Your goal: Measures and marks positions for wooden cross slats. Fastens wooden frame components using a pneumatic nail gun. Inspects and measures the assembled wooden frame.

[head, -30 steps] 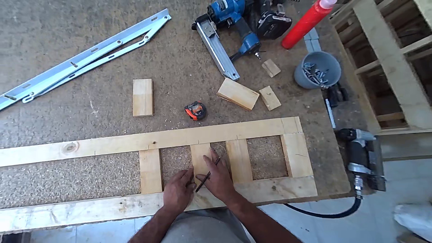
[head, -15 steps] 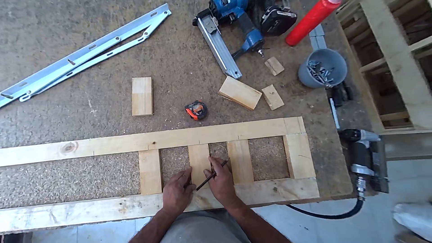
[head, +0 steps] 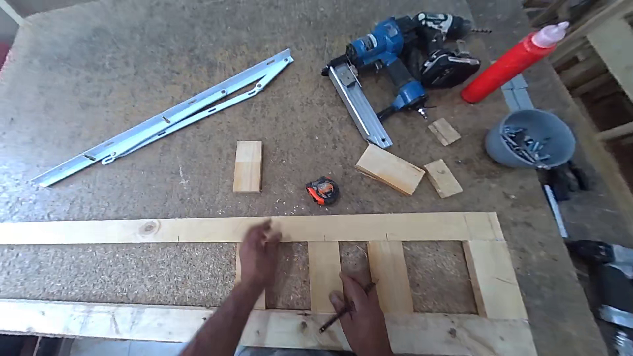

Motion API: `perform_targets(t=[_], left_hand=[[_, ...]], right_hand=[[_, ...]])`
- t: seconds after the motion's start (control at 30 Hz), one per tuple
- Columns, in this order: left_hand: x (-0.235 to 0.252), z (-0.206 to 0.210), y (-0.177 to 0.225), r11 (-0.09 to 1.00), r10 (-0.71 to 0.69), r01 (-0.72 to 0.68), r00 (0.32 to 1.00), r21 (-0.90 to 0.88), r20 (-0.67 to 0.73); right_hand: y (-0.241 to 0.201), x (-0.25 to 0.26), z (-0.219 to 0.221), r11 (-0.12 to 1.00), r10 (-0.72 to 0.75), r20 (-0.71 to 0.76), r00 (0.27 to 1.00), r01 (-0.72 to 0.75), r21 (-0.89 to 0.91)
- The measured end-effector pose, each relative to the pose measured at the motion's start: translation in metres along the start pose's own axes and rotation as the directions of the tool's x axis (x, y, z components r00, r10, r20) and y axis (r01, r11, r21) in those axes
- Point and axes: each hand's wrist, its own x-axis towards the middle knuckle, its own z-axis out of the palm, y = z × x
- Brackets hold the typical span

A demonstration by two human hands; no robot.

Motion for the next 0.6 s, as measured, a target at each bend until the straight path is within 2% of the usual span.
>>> perform_targets(t=[0.07,0.13,0.2,0.27,0.33,0.43,0.53,0.6], left_hand=[[0.062,-0.023,0.002,0.993,-0.021,0.036,0.991,0.111,-0.135],[0.122,-0.028,0.006,0.965,-0.134,0.181,0.963,0.191,-0.234],[0.158,-0.029,0.007,0.921,-0.241,0.298,0.942,0.250,-0.235],[0.168,-0.033,0.009,0.899,-0.296,0.344,0.933,0.269,-0.205],[0.148,-0.041,0.009,0.918,-0.284,0.327,0.936,0.222,-0.206],[0.060,-0.063,-0.016,0.964,-0.171,0.214,0.955,0.161,-0.244],[-0.030,-0.086,-0.079,0.949,-0.205,0.270,0.922,0.166,-0.330],[-0.070,-0.103,-0.128,0.919,-0.257,0.346,0.889,0.188,-0.379]], right_hand=[[0.002,-0.017,-0.003,1.000,0.002,-0.003,1.000,-0.002,-0.021],[0.001,-0.024,-0.009,0.998,0.037,0.031,0.999,-0.035,-0.053],[-0.002,-0.025,-0.014,0.997,0.055,0.079,0.995,-0.051,-0.056],[0.000,-0.025,-0.013,0.998,0.041,0.090,0.995,-0.036,-0.057],[0.002,-0.023,-0.010,0.998,0.030,0.089,0.996,-0.025,-0.058],[0.003,-0.017,-0.003,1.000,-0.008,0.092,0.996,0.010,-0.029],[0.002,-0.014,0.009,0.997,-0.065,0.103,0.993,0.070,-0.042],[-0.007,-0.012,0.019,0.995,-0.089,0.109,0.990,0.093,-0.035]])
